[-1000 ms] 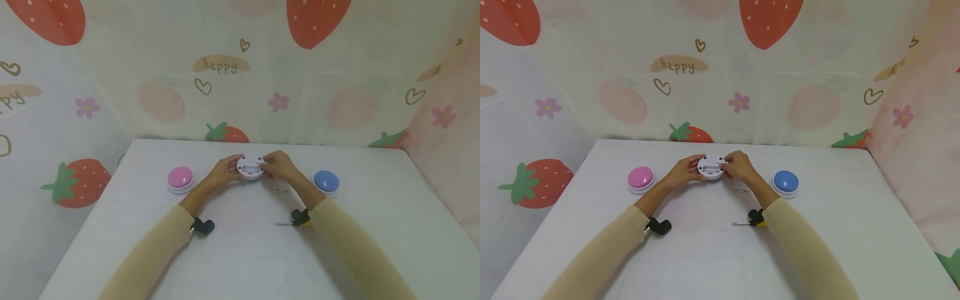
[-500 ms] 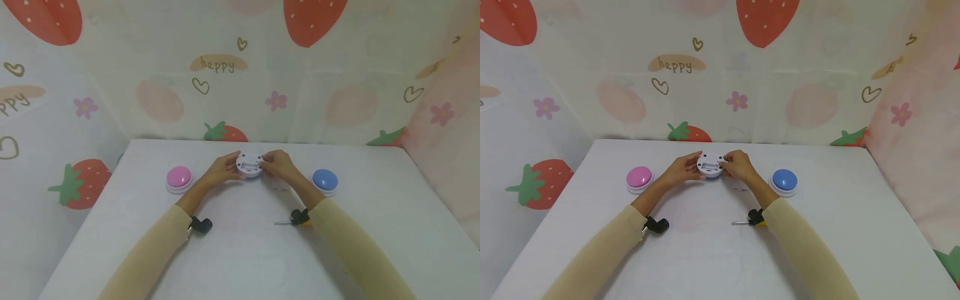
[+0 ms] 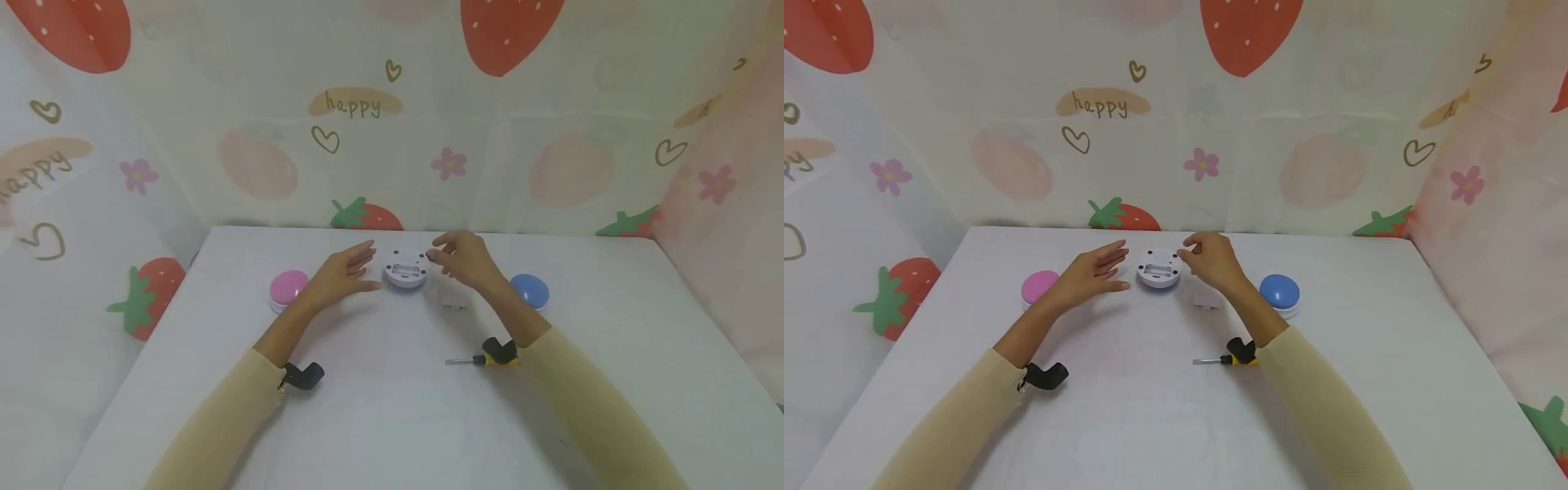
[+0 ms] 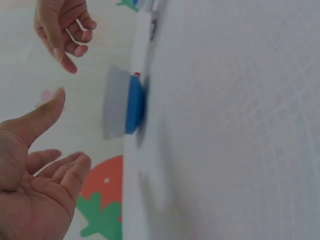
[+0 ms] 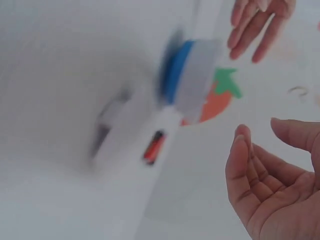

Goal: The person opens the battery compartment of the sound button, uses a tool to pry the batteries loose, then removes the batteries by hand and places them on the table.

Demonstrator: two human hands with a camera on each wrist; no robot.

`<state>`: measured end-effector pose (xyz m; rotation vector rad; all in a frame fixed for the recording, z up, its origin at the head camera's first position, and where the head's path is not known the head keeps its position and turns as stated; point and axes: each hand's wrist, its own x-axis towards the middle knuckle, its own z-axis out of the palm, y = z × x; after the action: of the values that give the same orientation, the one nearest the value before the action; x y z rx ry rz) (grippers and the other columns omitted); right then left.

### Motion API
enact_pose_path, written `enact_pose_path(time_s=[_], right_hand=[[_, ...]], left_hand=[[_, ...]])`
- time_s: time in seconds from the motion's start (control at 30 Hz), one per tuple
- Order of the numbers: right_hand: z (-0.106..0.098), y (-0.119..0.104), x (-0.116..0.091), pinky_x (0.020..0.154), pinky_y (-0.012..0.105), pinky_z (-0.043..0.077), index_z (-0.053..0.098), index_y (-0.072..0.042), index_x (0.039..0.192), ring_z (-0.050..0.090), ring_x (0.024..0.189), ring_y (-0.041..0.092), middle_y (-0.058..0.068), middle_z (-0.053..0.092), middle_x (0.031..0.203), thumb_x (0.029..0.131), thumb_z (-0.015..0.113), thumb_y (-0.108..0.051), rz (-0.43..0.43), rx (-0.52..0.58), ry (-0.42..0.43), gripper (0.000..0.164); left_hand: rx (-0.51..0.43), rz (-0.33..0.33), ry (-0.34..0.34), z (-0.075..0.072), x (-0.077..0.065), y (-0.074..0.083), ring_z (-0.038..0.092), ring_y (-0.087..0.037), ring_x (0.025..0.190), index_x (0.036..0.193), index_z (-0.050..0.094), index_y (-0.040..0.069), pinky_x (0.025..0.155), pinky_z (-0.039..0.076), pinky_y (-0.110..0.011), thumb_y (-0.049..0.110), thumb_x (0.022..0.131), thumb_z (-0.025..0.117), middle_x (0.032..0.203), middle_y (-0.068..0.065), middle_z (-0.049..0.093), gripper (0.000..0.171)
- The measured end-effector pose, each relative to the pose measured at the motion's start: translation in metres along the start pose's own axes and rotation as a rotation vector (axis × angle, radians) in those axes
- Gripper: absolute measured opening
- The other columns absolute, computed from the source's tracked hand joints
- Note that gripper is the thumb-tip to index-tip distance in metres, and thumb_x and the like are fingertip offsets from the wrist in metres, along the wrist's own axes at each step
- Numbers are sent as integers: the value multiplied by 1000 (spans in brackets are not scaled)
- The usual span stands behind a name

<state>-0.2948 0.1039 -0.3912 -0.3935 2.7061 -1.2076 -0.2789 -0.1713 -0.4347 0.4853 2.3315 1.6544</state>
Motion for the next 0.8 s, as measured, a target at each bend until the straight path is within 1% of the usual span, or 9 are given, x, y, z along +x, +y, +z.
enact_pose_path(time_s=[0.1, 0.17, 0.27, 0.33, 0.4, 0.5, 0.57, 0.67, 0.8], right_hand=[[6, -21, -11, 66, 30, 60, 66, -1, 130, 72, 83, 33, 18, 73, 104, 99, 66, -21, -26, 22, -26, 37], [15, -35, -17, 67, 31, 60, 68, -3, 128, 71, 82, 31, 15, 73, 104, 99, 67, -21, -59, 27, -52, 35], [34, -52, -23, 69, 31, 59, 71, -6, 124, 69, 82, 26, 9, 73, 103, 98, 68, -21, -132, 4, -69, 31], [48, -59, -23, 72, 31, 58, 71, -7, 124, 69, 85, 23, 7, 74, 102, 97, 68, -22, -174, -15, -84, 30], [63, -65, -23, 78, 30, 58, 69, -8, 127, 68, 92, 20, 6, 73, 107, 98, 68, -23, -189, -32, -115, 33], [86, -69, -19, 89, 33, 58, 62, -7, 137, 67, 107, 22, 11, 70, 122, 98, 68, -25, -190, -13, -187, 43], [101, -69, -15, 96, 37, 56, 56, -6, 143, 65, 117, 25, 13, 65, 134, 98, 67, -26, -186, 17, -228, 50], [121, -69, -7, 108, 41, 49, 46, -4, 150, 58, 130, 27, 14, 54, 148, 98, 68, -27, -173, 73, -271, 61], [140, -71, 1, 115, 42, 42, 35, -8, 158, 48, 140, 28, 13, 44, 157, 98, 68, -30, -130, 112, -327, 72]], left_hand=[[39, 28, 13, -12, -14, 6, 38, -29, 146, 158, 33, 8, 115, 39, -37, 10, 89, 79, 159, -15, 40, 84], [64, 40, 32, -21, -24, 9, 40, -27, 146, 157, 36, 9, 114, 40, -37, 11, 89, 80, 157, -13, 43, 82], [124, 53, 61, -34, -36, 10, 42, -26, 145, 157, 38, 10, 114, 40, -37, 13, 88, 80, 157, -12, 44, 81], [190, 53, 86, -42, -42, 9, 42, -28, 144, 157, 38, 10, 115, 39, -39, 16, 88, 81, 157, -13, 44, 81], [256, 44, 113, -50, -48, 7, 42, -31, 144, 157, 37, 11, 116, 38, -43, 20, 88, 81, 157, -14, 42, 82], [378, -6, 165, -62, -57, 2, 41, -35, 144, 158, 37, 12, 118, 35, -50, 27, 87, 83, 158, -15, 41, 86], [435, -41, 180, -70, -62, -3, 38, -38, 145, 159, 35, 13, 119, 31, -55, 29, 86, 84, 160, -16, 38, 90], [510, -119, 164, -81, -69, -10, 32, -42, 147, 161, 29, 14, 118, 28, -63, 32, 86, 82, 162, -18, 32, 94], [548, -206, 118, -93, -78, -18, 23, -45, 150, 163, 21, 12, 116, 25, -67, 31, 89, 79, 164, -21, 26, 96]])
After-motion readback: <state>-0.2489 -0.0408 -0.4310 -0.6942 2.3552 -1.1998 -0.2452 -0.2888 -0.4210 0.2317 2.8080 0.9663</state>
